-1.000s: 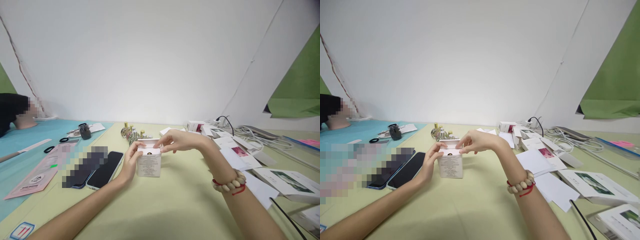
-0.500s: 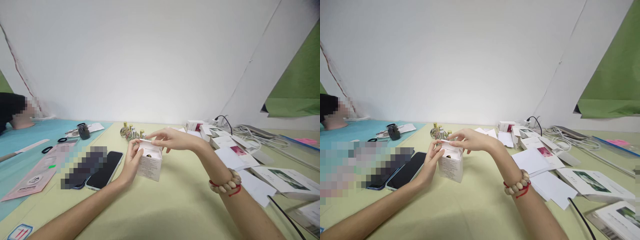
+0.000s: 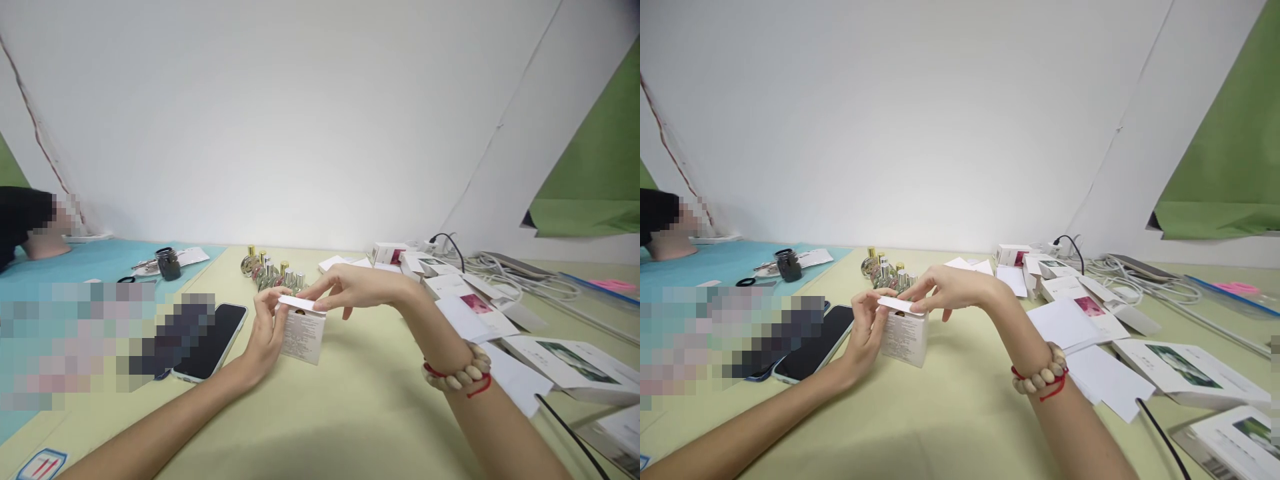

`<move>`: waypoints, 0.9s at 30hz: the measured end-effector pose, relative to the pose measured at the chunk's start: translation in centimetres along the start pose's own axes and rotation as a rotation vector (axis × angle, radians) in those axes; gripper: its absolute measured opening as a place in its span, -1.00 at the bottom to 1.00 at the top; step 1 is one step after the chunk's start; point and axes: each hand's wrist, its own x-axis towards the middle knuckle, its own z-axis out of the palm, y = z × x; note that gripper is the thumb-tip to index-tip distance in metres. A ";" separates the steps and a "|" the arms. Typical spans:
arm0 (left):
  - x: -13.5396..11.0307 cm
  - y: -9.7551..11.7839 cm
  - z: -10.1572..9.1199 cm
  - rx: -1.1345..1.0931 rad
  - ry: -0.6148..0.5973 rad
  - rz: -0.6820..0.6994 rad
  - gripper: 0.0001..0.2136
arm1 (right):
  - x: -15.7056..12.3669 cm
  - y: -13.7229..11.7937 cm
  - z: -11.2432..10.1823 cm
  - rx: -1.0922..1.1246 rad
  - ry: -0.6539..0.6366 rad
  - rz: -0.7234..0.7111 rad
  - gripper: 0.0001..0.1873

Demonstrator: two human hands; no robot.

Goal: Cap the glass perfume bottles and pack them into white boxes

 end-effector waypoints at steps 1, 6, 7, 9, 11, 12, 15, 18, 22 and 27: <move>-0.1 -0.1 0.0 0.030 -0.011 0.007 -0.86 | 0.0 0.0 0.0 0.001 0.004 0.001 -0.51; -0.6 0.0 -0.2 0.175 -0.040 0.083 -0.77 | 0.2 0.5 -0.1 0.015 0.004 -0.005 -0.52; -0.7 0.0 -0.2 0.201 -0.044 0.132 -0.74 | 0.3 0.6 -0.1 0.014 0.004 -0.004 -0.51; -0.6 0.2 -0.3 0.263 -0.031 0.266 -0.67 | 0.3 0.8 0.0 0.009 0.014 0.003 -0.49; -0.5 0.4 -0.4 0.374 -0.014 0.400 -0.68 | 0.4 0.9 0.0 0.013 0.029 0.009 -0.49; -0.4 0.5 -0.5 0.445 -0.012 0.454 -0.72 | 0.4 0.9 0.0 0.021 0.033 0.011 -0.48; -0.3 0.9 -0.6 0.632 -0.016 0.544 -0.86 | 0.3 0.8 0.0 0.050 0.024 0.009 -0.49; -0.3 1.0 -0.6 0.711 0.000 0.573 -0.83 | 0.2 0.7 0.0 0.065 0.015 0.013 -0.50; -0.2 1.1 -0.7 0.772 0.023 0.567 -0.79 | 0.2 0.7 -0.1 0.058 0.009 0.005 -0.52; 0.1 1.9 -0.5 0.827 0.023 0.569 -0.85 | 0.2 0.7 -0.2 0.059 -0.011 -0.019 -0.51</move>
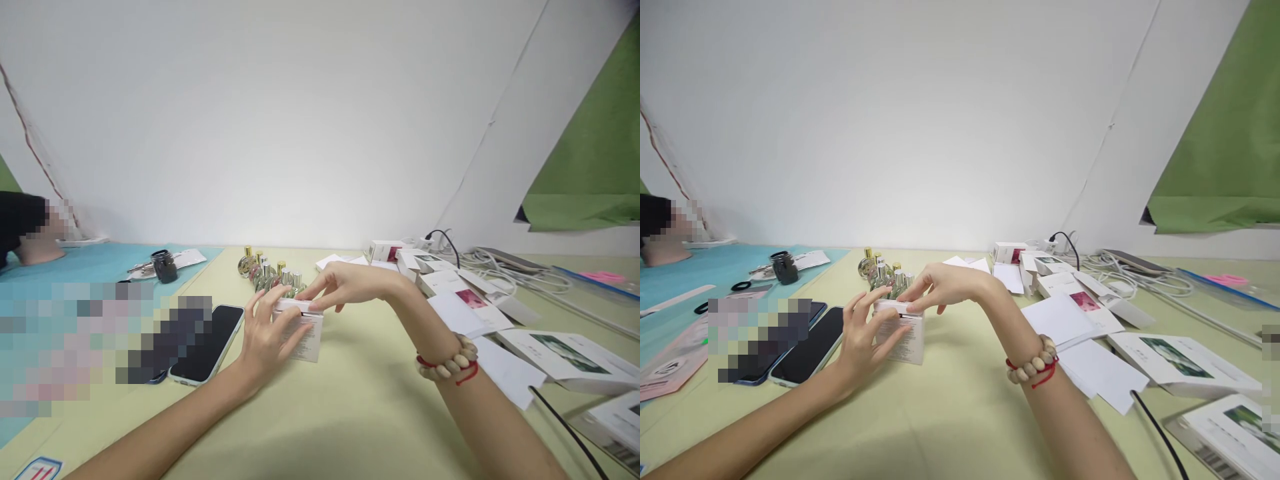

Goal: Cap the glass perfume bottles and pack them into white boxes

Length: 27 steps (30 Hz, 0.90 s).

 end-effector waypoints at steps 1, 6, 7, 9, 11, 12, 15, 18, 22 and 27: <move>0.1 0.1 -0.1 -0.008 -0.012 -0.001 -0.85 | 0.0 -0.1 0.0 0.006 -0.008 -0.001 -0.50; 0.2 0.0 -0.2 -0.034 -0.044 0.058 -0.88 | 0.0 -0.2 0.0 0.031 -0.046 -0.004 -0.46; 0.2 -0.1 -0.2 -0.028 -0.044 0.073 -0.89 | 0.0 -0.1 0.0 0.035 -0.050 -0.004 -0.45; 0.2 -0.3 -0.1 -0.004 -0.035 0.087 -0.89 | 0.1 0.0 0.0 0.038 -0.054 -0.004 -0.45; 0.1 -0.4 0.0 0.019 -0.009 0.095 -0.89 | 0.2 0.2 0.0 0.036 -0.060 -0.009 -0.45; 0.1 -0.5 0.0 0.027 0.014 0.104 -0.89 | 0.2 0.3 -0.1 0.034 -0.062 -0.015 -0.45; 0.1 -0.5 0.0 0.044 0.073 0.125 -0.86 | 0.3 0.6 -0.1 0.033 -0.062 -0.030 -0.47; 0.1 -0.4 0.0 0.057 0.109 0.147 -0.84 | 0.3 0.6 -0.1 0.030 -0.061 -0.032 -0.50; 0.1 -0.4 0.0 0.057 0.093 0.154 -0.83 | 0.2 0.6 -0.1 0.024 -0.058 -0.023 -0.51; 0.0 -0.7 0.1 0.103 0.106 0.172 -0.87 | 0.4 0.4 0.1 -0.017 -0.018 0.000 -0.47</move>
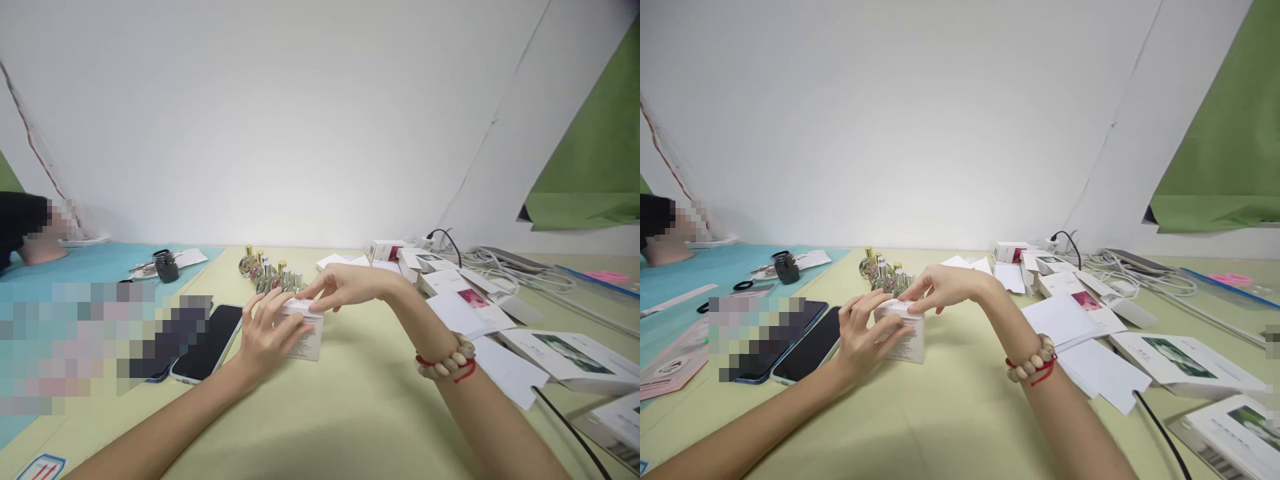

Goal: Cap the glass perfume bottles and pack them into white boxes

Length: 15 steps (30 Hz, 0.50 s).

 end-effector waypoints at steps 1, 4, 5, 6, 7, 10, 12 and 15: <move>0.0 -0.1 0.0 0.012 0.012 0.018 -0.87 | 0.0 0.0 0.1 -0.014 0.009 0.001 -0.46; -0.1 -0.3 0.1 0.046 0.015 0.031 -0.84 | 0.1 -0.1 0.2 -0.042 0.021 -0.017 -0.47; 0.0 -0.4 0.1 0.049 0.005 0.024 -0.83 | 0.0 -0.1 0.2 -0.044 0.023 -0.016 -0.49; 0.0 -0.4 0.1 0.047 -0.009 0.014 -0.82 | 0.0 -0.1 0.1 -0.038 0.023 -0.004 -0.51; 0.0 -0.4 0.1 0.043 -0.023 -0.001 -0.82 | -0.1 -0.1 0.1 -0.026 0.021 0.019 -0.53; 0.1 -0.4 0.1 0.027 -0.054 -0.034 -0.80 | -0.4 -0.2 -0.1 0.027 0.002 0.092 -0.53; 0.0 -0.4 0.0 0.013 -0.064 -0.048 -0.76 | -0.5 -0.2 -0.2 0.052 -0.021 0.102 -0.52; -0.1 -0.2 0.0 -0.016 -0.085 -0.081 -0.73 | -0.5 -0.2 -0.2 0.067 -0.033 0.103 -0.49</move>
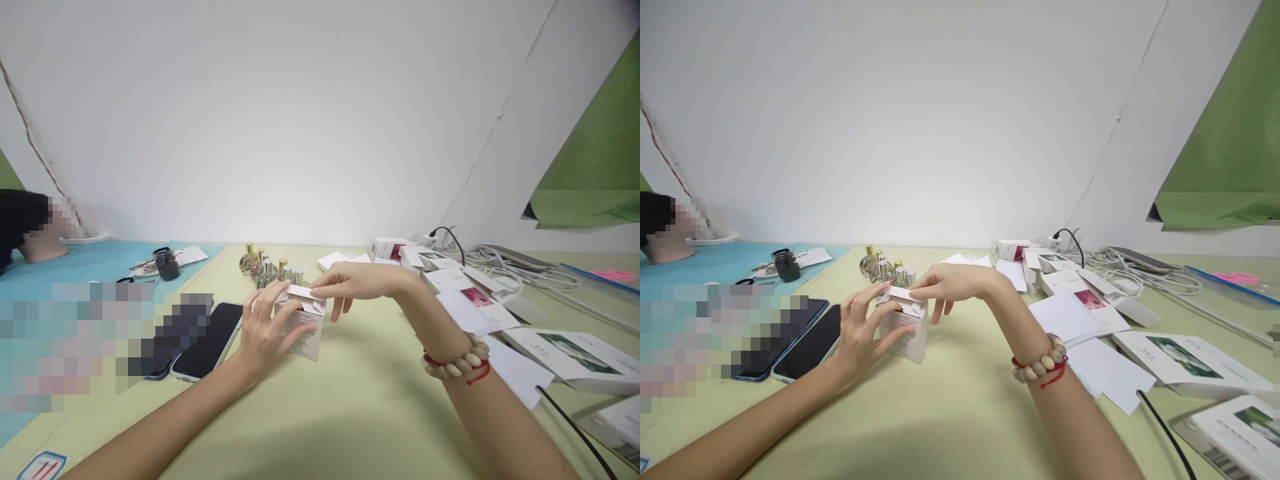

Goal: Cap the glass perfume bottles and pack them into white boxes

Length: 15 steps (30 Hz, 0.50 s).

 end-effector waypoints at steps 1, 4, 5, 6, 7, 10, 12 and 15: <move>0.0 0.0 0.0 -0.010 -0.004 -0.008 -0.75 | 0.0 0.0 0.0 0.002 0.001 0.002 -0.48; -0.2 0.1 0.0 -0.041 -0.003 -0.021 -0.80 | -0.1 -0.3 0.1 0.001 0.008 0.002 -0.47; -0.2 0.2 0.0 -0.050 -0.001 -0.032 -0.80 | -0.1 -0.4 0.1 -0.003 0.008 0.003 -0.48; -0.2 0.2 0.0 -0.059 -0.003 -0.050 -0.80 | -0.2 -0.5 0.1 -0.009 0.009 0.004 -0.49; -0.2 0.3 0.0 -0.067 -0.007 -0.071 -0.81 | -0.2 -0.5 0.1 -0.014 0.009 0.003 -0.50; -0.3 0.5 0.1 -0.070 -0.034 -0.129 -0.80 | -0.1 -0.5 0.0 -0.010 -0.002 -0.015 -0.52; -0.4 0.6 0.1 -0.057 -0.058 -0.136 -0.80 | 0.0 -0.4 0.0 0.003 -0.012 -0.025 -0.51; -0.5 0.5 0.3 -0.032 -0.096 -0.116 -0.81 | 0.1 -0.2 0.0 0.010 -0.006 -0.016 -0.49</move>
